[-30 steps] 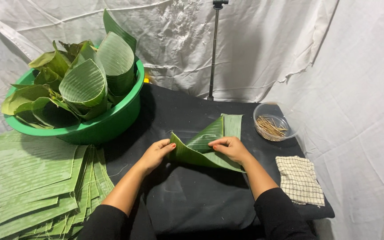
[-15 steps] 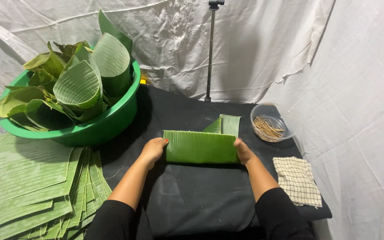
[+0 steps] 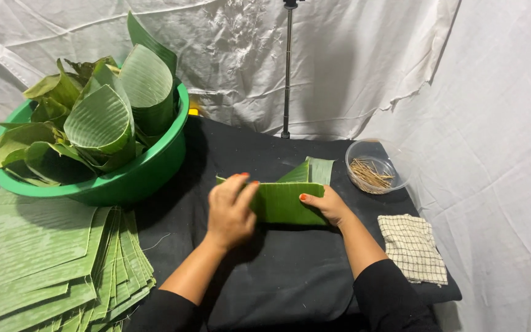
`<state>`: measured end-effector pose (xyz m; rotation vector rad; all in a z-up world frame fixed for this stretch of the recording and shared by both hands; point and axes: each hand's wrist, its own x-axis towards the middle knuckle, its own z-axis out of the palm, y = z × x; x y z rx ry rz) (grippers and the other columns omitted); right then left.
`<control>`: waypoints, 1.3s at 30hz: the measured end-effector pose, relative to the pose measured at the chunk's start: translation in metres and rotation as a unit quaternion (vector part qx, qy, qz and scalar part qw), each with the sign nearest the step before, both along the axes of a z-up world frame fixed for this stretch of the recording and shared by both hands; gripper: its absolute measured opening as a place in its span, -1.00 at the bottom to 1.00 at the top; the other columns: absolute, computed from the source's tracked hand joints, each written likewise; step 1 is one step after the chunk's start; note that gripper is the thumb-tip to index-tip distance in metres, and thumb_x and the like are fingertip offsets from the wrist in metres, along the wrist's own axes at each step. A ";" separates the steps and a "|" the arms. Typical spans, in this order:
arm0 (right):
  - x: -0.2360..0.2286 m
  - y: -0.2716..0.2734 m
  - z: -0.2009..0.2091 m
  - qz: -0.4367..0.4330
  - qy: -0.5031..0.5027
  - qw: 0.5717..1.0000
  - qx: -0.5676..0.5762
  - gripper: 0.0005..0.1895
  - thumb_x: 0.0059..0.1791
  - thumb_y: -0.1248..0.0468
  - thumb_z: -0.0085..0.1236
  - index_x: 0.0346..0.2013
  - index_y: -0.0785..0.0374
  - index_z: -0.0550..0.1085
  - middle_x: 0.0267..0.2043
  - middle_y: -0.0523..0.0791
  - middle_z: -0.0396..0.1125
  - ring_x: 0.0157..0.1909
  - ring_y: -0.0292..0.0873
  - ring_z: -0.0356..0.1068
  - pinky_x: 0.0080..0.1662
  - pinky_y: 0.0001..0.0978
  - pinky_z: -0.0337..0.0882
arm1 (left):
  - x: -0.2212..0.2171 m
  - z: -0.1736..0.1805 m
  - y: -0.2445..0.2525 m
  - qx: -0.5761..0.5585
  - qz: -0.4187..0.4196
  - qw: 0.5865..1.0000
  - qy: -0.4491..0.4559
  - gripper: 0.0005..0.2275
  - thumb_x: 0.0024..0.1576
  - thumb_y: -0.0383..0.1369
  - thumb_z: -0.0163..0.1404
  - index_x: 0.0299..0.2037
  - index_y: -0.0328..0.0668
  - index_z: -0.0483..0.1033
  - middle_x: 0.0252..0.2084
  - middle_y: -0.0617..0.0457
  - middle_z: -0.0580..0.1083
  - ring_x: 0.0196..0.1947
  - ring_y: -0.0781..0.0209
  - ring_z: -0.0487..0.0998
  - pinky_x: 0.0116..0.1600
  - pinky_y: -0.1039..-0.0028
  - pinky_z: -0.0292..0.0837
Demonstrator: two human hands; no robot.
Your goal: Folding banana leaves into cones and securing them with wooden pins
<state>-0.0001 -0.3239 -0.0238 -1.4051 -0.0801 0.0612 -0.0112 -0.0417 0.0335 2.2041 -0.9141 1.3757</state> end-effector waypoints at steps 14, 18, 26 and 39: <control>-0.005 -0.001 -0.006 0.095 -0.099 0.990 0.042 -0.75 -0.31 0.49 0.50 -0.70 0.37 0.50 -0.80 -0.12 0.28 -0.69 -0.36 0.22 -0.65 -0.56 0.26 | 0.003 -0.009 -0.006 0.141 -0.005 0.897 0.418 0.03 -0.21 -0.18 0.27 0.53 0.27 -0.09 0.43 -0.25 0.12 0.33 -0.46 0.21 0.28 -0.15 0.25; -0.017 0.005 0.012 0.127 -0.103 0.986 0.032 -0.73 -0.30 0.48 0.50 -0.72 0.35 0.48 -0.81 -0.17 0.26 -0.71 -0.42 0.18 -0.67 -0.65 0.17 | 0.006 -0.005 0.004 0.173 0.002 0.805 0.567 0.01 -0.17 -0.05 0.19 0.51 0.59 -0.22 0.16 0.06 0.46 0.10 -0.23 0.54 0.14 -0.01 0.48; -0.018 0.001 0.023 0.110 -0.092 0.990 -0.014 -0.74 -0.33 0.44 0.55 -0.65 0.36 0.51 -0.75 -0.16 0.32 -0.65 -0.42 0.22 -0.64 -0.64 0.23 | 0.009 0.005 0.014 0.170 0.051 0.804 0.568 -0.08 -0.15 -0.07 0.17 0.46 0.64 -0.11 -0.01 0.07 0.52 -0.04 -0.25 0.60 0.05 -0.01 0.52; -0.043 0.040 0.086 0.051 -0.175 0.983 0.019 -0.88 -0.12 0.41 0.32 -0.32 0.41 0.58 -0.32 -0.05 0.40 -0.27 -0.23 0.35 -0.18 -0.35 0.44 | 0.011 -0.007 0.006 0.080 0.164 0.983 -0.010 -0.34 -0.16 -0.39 -0.05 0.29 0.20 0.45 -0.54 0.24 0.31 -0.68 0.28 0.39 -0.54 0.43 0.27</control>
